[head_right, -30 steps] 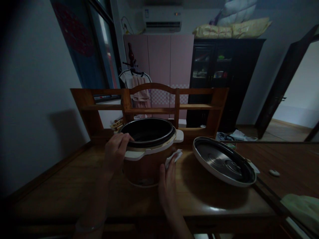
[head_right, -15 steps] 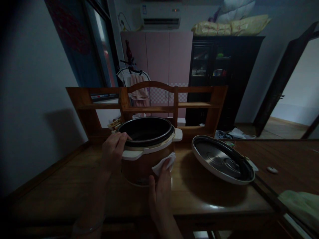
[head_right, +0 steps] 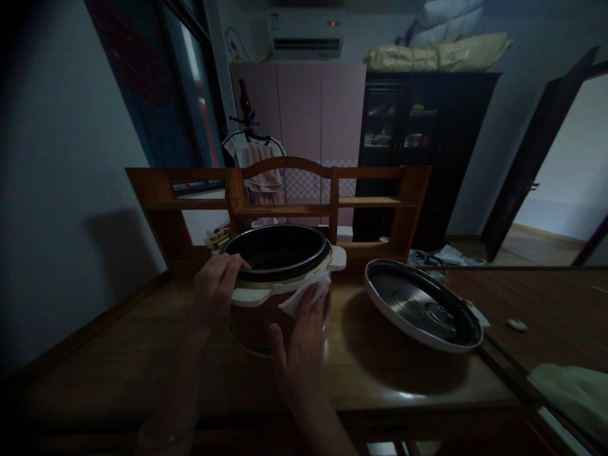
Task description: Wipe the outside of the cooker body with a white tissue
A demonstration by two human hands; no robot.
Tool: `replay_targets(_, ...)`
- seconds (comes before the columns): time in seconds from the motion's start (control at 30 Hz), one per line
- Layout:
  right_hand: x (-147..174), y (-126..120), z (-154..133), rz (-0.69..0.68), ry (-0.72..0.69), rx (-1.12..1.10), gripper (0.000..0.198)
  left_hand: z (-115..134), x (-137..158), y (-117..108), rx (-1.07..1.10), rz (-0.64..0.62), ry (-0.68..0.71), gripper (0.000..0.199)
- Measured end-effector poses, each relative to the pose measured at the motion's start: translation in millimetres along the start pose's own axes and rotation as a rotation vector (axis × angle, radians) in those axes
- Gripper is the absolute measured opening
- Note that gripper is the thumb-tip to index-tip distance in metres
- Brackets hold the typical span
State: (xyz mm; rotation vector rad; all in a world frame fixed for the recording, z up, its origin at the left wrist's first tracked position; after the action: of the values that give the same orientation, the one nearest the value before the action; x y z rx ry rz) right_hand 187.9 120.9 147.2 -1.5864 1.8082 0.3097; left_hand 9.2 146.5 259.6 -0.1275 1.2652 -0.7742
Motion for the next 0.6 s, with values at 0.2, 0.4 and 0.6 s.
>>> replay_targets(0.2, 25.1, 25.8, -5.2, -0.084, -0.102, 0.182, 0.088, -0.9, 0.5, 1.2, -0.004, -0.014, -0.005, 0.040)
replay_targets(0.4, 42.8, 35.0, 21.8, -0.061, 0.029, 0.151, 0.089, -0.6, 0.3, 0.7, -0.005, -0.021, 0.002, 0.040)
replay_targets(0.6, 20.8, 12.6, 37.9, 0.093, 0.230, -0.076, 0.074, -0.9, 0.2, 1.2, -0.006, -0.026, 0.004, 0.041)
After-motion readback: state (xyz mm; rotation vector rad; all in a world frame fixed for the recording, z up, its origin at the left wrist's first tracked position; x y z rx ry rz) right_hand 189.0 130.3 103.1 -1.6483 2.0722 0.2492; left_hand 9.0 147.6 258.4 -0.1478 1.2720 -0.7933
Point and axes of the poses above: each hand's wrist, its own x-axis away from the middle knuckle, its own y-axis out of the palm, z = x × y, the point moved 7 cm from there along -x, towards the middle knuckle, and after that the axes turned 8 degrees about -x, right-handed, at the moved point
